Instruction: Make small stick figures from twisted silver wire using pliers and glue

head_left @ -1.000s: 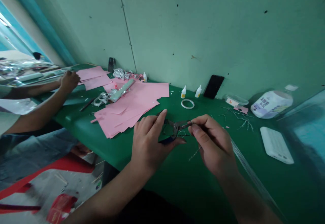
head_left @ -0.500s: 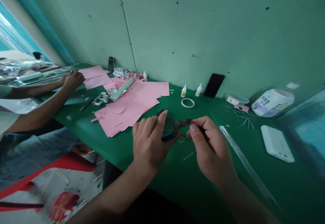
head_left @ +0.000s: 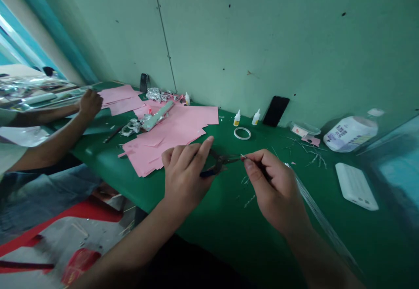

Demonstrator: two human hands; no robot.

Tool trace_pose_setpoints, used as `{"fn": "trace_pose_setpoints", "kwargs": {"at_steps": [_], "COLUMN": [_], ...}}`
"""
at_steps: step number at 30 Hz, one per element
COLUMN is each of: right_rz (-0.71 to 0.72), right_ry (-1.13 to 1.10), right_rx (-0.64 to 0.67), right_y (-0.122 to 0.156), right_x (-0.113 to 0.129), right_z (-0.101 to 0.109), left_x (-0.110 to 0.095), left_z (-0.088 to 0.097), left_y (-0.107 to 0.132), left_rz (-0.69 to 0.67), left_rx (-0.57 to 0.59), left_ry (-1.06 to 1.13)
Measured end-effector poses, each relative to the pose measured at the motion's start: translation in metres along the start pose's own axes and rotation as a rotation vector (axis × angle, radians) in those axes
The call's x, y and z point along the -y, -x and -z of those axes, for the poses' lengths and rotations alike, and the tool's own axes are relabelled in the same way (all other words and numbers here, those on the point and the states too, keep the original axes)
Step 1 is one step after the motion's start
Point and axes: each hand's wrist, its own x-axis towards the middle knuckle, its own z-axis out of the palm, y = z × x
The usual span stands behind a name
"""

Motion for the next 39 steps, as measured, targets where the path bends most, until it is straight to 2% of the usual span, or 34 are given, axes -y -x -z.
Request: {"fn": "trace_pose_setpoints", "kwargs": {"at_steps": [3,5,10,13,21,26,33,39], "right_rz": [-0.039,-0.099,-0.31,-0.42,-0.513,-0.606,-0.668,-0.687], "right_ry": [-0.07,-0.137,-0.445,-0.596,-0.749,-0.812,-0.836,-0.843], "right_rx": [0.039,0.076,0.301,0.44,0.603,0.661,0.672,0.694], "right_y": [-0.005,-0.009,-0.018,-0.021,-0.023,-0.024,-0.026,-0.024], "right_x": [-0.004,-0.009,-0.017,-0.018,-0.022,-0.022,-0.025,-0.026], "right_z": [0.008,0.013,0.02,0.022,0.025,0.026,0.026,0.027], "left_x": [0.006,0.01,0.025,0.029,0.027,0.026,0.031,0.037], "left_z": [0.008,0.012,0.016,0.016,0.018,0.019,0.016,0.019], "left_y": [-0.004,-0.006,-0.012,-0.019,-0.033,-0.041,-0.047,-0.048], "left_rz": [0.114,0.101,-0.144,-0.27,-0.385,-0.468,-0.632,-0.608], "left_rx": [0.14,0.172,0.067,0.05,0.043,-0.009,-0.155,-0.076], "left_ry": [0.153,0.179,0.013,-0.018,-0.003,0.056,-0.052,0.019]}}
